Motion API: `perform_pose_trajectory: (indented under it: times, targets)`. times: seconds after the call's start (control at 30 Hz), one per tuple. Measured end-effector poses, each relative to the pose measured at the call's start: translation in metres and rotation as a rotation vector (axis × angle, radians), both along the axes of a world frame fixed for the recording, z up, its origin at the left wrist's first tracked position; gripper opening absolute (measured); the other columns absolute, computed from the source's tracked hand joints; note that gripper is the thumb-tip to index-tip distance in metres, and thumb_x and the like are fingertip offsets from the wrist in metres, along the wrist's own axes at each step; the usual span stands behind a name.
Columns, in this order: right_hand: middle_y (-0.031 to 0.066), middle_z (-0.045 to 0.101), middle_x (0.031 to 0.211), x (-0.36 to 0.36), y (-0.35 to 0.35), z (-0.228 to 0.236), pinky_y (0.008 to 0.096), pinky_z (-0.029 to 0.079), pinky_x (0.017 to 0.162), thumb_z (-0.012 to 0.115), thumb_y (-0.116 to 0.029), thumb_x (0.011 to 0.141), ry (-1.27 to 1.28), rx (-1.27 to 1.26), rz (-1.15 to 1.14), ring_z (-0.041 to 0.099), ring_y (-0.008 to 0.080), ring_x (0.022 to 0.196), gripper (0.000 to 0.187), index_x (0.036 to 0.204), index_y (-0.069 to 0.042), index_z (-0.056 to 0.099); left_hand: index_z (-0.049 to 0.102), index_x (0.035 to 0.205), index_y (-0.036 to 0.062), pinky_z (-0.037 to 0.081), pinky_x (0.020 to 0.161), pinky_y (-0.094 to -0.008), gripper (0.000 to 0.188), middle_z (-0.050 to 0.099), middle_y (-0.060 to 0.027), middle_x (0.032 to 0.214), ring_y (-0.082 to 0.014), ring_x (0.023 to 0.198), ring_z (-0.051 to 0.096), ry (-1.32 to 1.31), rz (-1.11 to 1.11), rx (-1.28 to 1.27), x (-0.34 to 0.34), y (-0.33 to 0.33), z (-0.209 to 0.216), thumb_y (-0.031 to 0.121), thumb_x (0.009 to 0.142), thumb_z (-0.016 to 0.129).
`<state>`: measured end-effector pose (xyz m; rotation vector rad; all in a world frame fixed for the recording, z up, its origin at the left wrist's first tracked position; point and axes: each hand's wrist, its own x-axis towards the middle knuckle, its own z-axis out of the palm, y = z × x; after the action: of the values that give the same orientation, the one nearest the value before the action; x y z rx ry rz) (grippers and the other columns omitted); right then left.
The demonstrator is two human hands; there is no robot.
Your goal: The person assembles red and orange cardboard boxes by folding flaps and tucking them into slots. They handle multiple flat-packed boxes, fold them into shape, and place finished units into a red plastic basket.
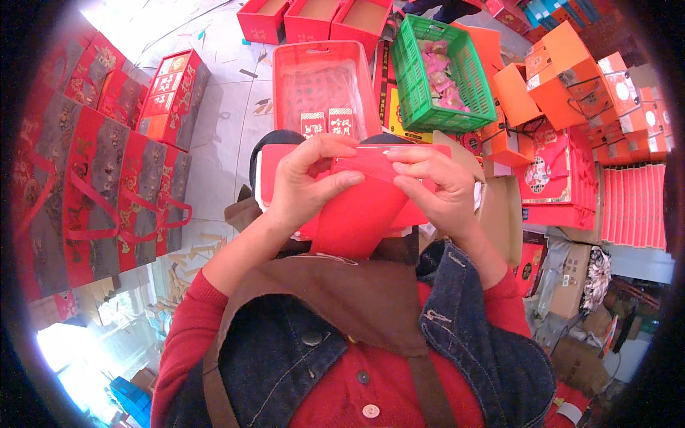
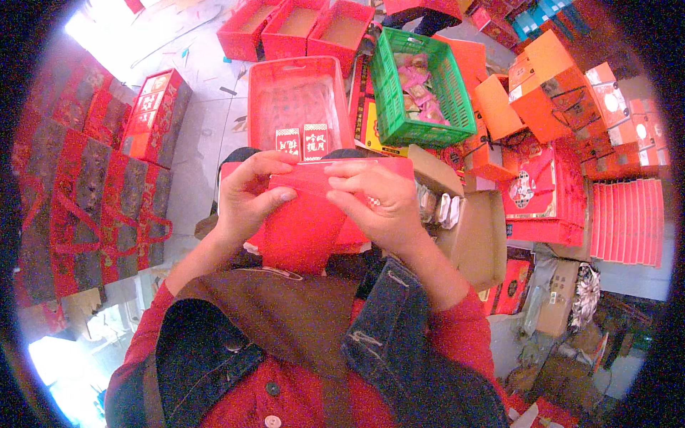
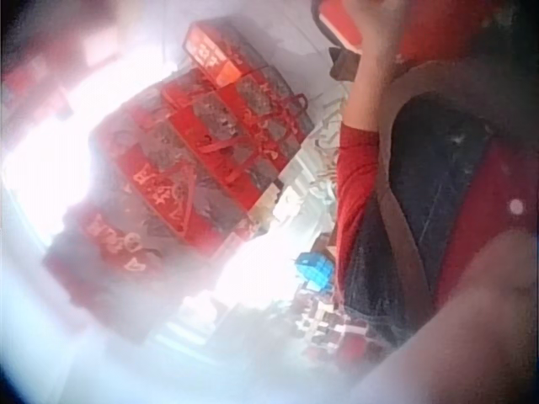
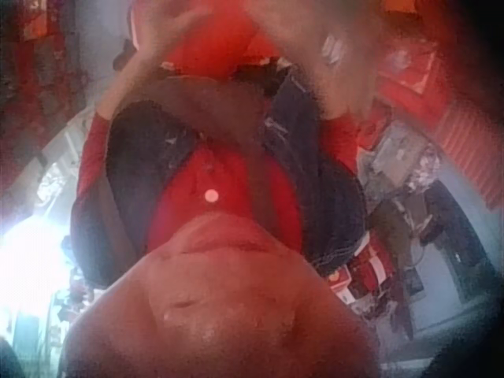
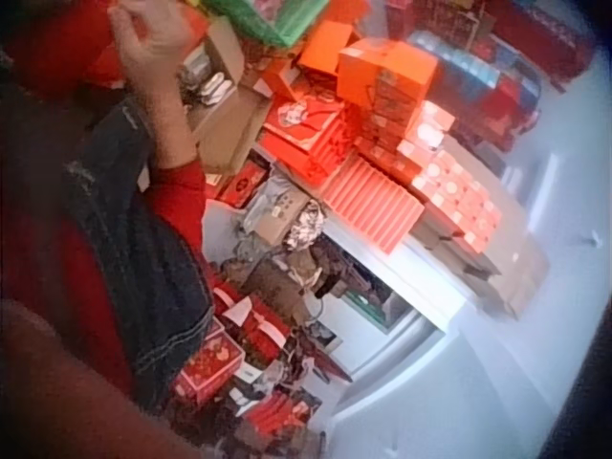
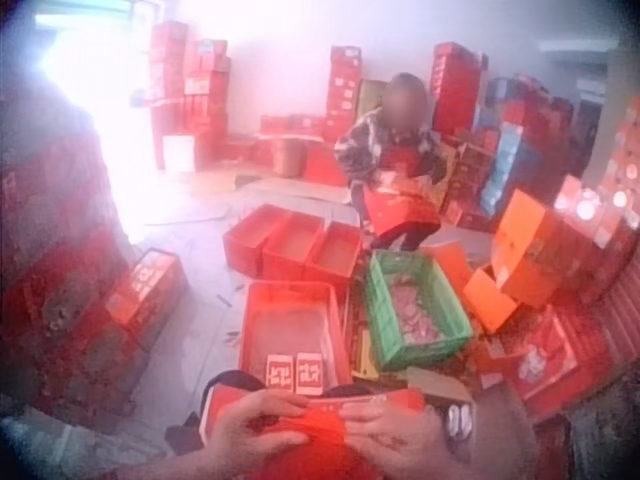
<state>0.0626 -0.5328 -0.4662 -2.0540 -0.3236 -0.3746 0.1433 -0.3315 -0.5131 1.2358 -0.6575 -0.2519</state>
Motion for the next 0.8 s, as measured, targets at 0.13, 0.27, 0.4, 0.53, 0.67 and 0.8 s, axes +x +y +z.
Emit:
perform_pose_trajectory:
  times: [0.13,0.27,0.4,0.53,0.67,0.8]
  targets:
    - [0.0168,0.060,0.111,-0.005,-0.002,0.000,0.0341,0.044,0.093,0.069,0.002,0.074,0.046,0.040,0.043,0.057,0.0244,0.106,0.024,0.097,0.001,0.061,0.057,0.102,-0.0006,0.046,0.090,-0.0312,0.034,0.056,-0.0111,0.113,-0.0183,0.106,0.054,-0.003,-0.052,-0.015,0.002,0.001,-0.003,0.003,0.073,0.074]
    - [0.0162,0.058,0.115,-0.008,0.003,-0.011,0.0351,0.042,0.096,0.069,0.003,0.074,0.118,0.201,0.001,0.054,0.0236,0.111,0.025,0.098,0.000,0.060,0.055,0.106,0.0025,0.039,0.097,-0.0349,0.039,0.054,-0.0134,0.118,-0.0219,0.112,0.051,-0.082,-0.077,0.136,0.000,0.004,0.007,0.005,0.072,0.074]
    - [0.0163,0.058,0.115,-0.006,0.005,-0.018,0.0368,0.041,0.097,0.068,0.004,0.074,0.063,0.209,0.016,0.053,0.0246,0.112,0.025,0.098,0.000,0.060,0.056,0.105,0.0044,0.046,0.086,-0.0304,0.039,0.055,-0.0095,0.116,-0.0172,0.108,0.052,-0.156,-0.036,0.157,-0.001,0.003,0.005,0.004,0.071,0.075]
    - [0.0167,0.058,0.115,-0.004,0.005,-0.023,0.0382,0.040,0.097,0.068,0.003,0.075,0.027,0.358,0.072,0.052,0.0260,0.113,0.026,0.099,-0.001,0.061,0.057,0.105,0.0046,0.045,0.088,-0.0303,0.038,0.054,-0.0095,0.116,-0.0187,0.108,0.052,-0.194,-0.044,0.103,0.002,0.003,0.001,0.004,0.071,0.075]
    - [0.0161,0.059,0.114,-0.006,0.011,-0.028,0.0379,0.041,0.097,0.069,0.002,0.074,0.037,0.482,0.018,0.054,0.0257,0.111,0.024,0.097,-0.002,0.062,0.057,0.106,0.0042,0.042,0.091,-0.0308,0.037,0.053,-0.0104,0.116,-0.0197,0.110,0.051,-0.178,-0.029,0.121,0.000,0.003,0.003,0.004,0.072,0.074]
    - [0.0156,0.056,0.118,-0.002,0.006,-0.028,0.0371,0.040,0.097,0.068,0.004,0.074,0.008,0.320,0.102,0.052,0.0239,0.113,0.026,0.099,-0.003,0.063,0.056,0.107,0.0042,0.038,0.096,-0.0319,0.037,0.051,-0.0107,0.117,-0.0200,0.112,0.049,-0.212,-0.040,0.138,0.001,0.005,0.005,0.003,0.074,0.071]
